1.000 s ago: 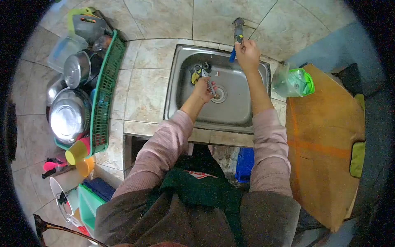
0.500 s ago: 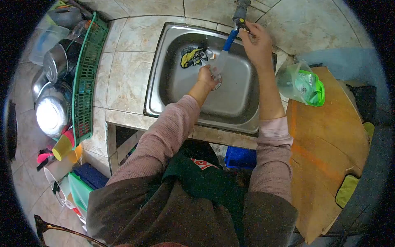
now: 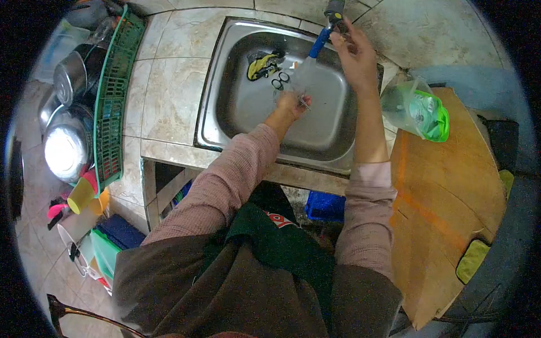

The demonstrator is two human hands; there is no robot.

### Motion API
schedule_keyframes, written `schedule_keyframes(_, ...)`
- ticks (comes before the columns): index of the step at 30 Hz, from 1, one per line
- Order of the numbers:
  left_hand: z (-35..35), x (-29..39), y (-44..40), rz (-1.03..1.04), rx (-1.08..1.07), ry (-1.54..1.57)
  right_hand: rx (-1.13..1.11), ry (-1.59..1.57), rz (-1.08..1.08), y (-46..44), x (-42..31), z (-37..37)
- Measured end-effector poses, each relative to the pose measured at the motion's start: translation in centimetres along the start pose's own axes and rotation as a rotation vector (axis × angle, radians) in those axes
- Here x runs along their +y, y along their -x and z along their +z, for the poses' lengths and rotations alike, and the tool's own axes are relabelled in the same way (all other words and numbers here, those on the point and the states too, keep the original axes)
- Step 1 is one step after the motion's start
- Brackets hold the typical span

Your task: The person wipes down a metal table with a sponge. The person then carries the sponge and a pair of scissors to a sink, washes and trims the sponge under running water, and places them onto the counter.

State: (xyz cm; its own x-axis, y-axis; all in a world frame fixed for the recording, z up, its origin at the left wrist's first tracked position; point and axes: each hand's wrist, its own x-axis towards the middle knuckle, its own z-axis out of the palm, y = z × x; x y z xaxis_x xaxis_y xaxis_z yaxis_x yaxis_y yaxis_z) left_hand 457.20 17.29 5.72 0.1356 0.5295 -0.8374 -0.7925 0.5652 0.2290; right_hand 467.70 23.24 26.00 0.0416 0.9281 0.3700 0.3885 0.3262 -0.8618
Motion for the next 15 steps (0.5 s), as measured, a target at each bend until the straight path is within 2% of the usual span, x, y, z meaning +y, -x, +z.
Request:
schedule_keyframes(2, -0.7, 0.6, -0.4, -0.241, -0.081, 0.305, 0.069, -0.083, 0.072, 2.0, 0.0, -0.1)
schedule_keyframes(3, -0.5, 0.8, 0.0, -0.239, -0.083, 0.309, 0.139, -0.167, 0.143, 3.2, 0.4, 0.1)
schedule_keyframes(5, -0.2, 1.1, 1.4, -0.001, -0.073, 0.063, 0.308, -0.318, 0.390, 6.1, 2.6, 1.1)
schedule_keyframes(7, -0.7, 1.7, 2.2, 0.028, -0.087, 0.021, 0.264, -0.164, 0.541, 10.4, 6.5, 2.8)
schedule_keyframes(9, -1.5, 2.2, 2.4, 0.053, -0.097, -0.025, 0.258, -0.391, 0.816, 13.5, 9.4, 6.2)
schedule_keyframes(11, -2.9, 2.4, 1.5, 0.046, -0.045, 0.023, 0.325, -0.651, 0.999, 14.5, 9.6, 9.2)
schedule_keyframes(12, -3.9, 2.4, 1.2, 0.049, -0.040, 0.024, 0.322, -0.654, 1.003, 15.1, 10.6, 10.2)
schedule_keyframes(14, -5.3, 2.7, 0.6, 0.084, -0.055, -0.100, 0.348, -1.006, 1.031, 15.6, 12.4, 12.1)
schedule_keyframes(15, -5.7, 2.7, 0.6, 0.085, -0.050, -0.102, 0.348, -1.009, 1.036, 15.3, 12.1, 12.6)
